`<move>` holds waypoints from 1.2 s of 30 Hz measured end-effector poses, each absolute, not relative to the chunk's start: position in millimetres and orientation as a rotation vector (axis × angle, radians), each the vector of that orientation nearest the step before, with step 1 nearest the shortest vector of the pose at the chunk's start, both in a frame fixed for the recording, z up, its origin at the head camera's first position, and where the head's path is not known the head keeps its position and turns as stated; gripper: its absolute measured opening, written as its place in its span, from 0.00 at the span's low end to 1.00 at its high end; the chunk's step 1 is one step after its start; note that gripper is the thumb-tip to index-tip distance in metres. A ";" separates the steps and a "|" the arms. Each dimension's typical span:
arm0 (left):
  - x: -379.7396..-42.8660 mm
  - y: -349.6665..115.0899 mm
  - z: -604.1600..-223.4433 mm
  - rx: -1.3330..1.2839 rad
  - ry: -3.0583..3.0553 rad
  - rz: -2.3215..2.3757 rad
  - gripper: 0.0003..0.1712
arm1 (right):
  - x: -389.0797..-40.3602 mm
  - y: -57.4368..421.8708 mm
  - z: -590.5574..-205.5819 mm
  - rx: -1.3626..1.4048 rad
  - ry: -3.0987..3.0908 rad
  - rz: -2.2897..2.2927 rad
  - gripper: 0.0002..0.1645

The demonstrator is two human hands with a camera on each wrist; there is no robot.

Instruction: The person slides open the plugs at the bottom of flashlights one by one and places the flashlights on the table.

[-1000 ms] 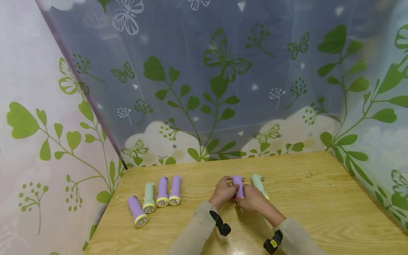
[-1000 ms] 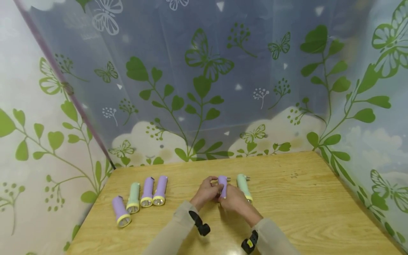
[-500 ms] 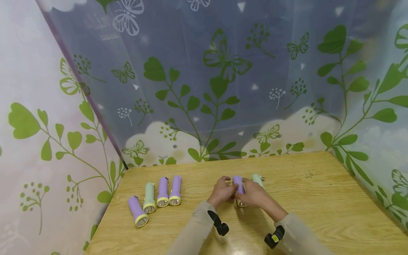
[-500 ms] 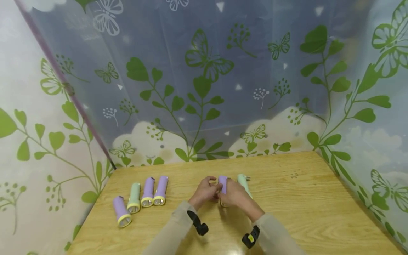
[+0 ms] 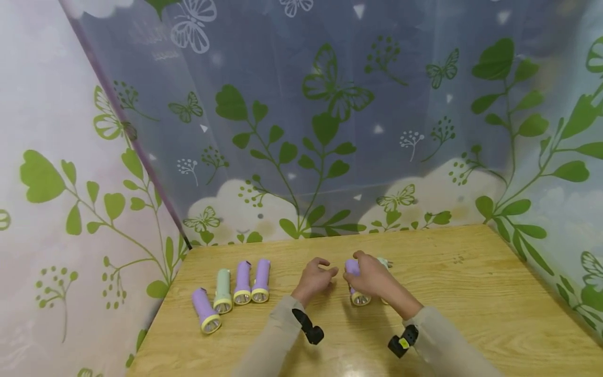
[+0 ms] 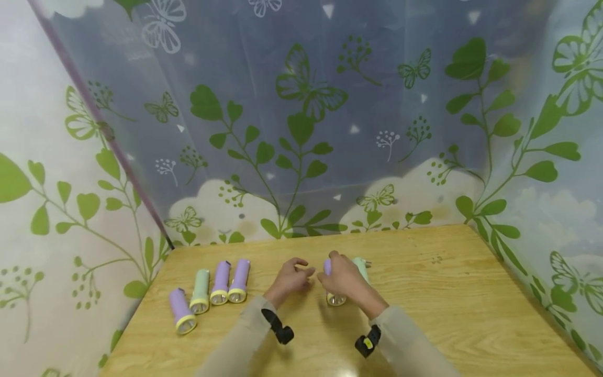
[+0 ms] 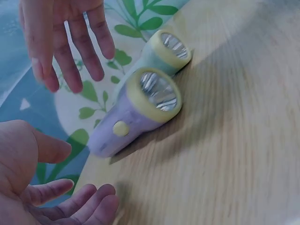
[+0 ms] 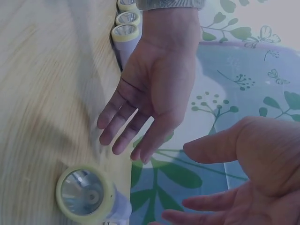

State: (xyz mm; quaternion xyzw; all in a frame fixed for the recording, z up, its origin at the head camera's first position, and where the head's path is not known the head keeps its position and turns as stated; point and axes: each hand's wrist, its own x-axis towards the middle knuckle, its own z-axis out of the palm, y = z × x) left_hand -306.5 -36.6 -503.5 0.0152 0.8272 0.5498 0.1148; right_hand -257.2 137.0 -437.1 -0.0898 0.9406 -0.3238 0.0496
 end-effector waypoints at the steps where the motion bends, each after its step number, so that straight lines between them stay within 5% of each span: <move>1: -307.0 -40.0 -502.6 0.045 2.421 1.624 0.26 | -257.0 135.6 -435.6 -0.277 2.871 -0.994 0.39; 12: -315.5 -81.6 -480.6 0.077 2.507 1.594 0.21 | -253.2 117.2 -426.6 -0.412 2.977 -1.064 0.28; 36: -320.5 -157.9 -460.5 -0.064 2.820 1.365 0.20 | -234.0 88.3 -440.4 -0.517 2.843 -1.165 0.25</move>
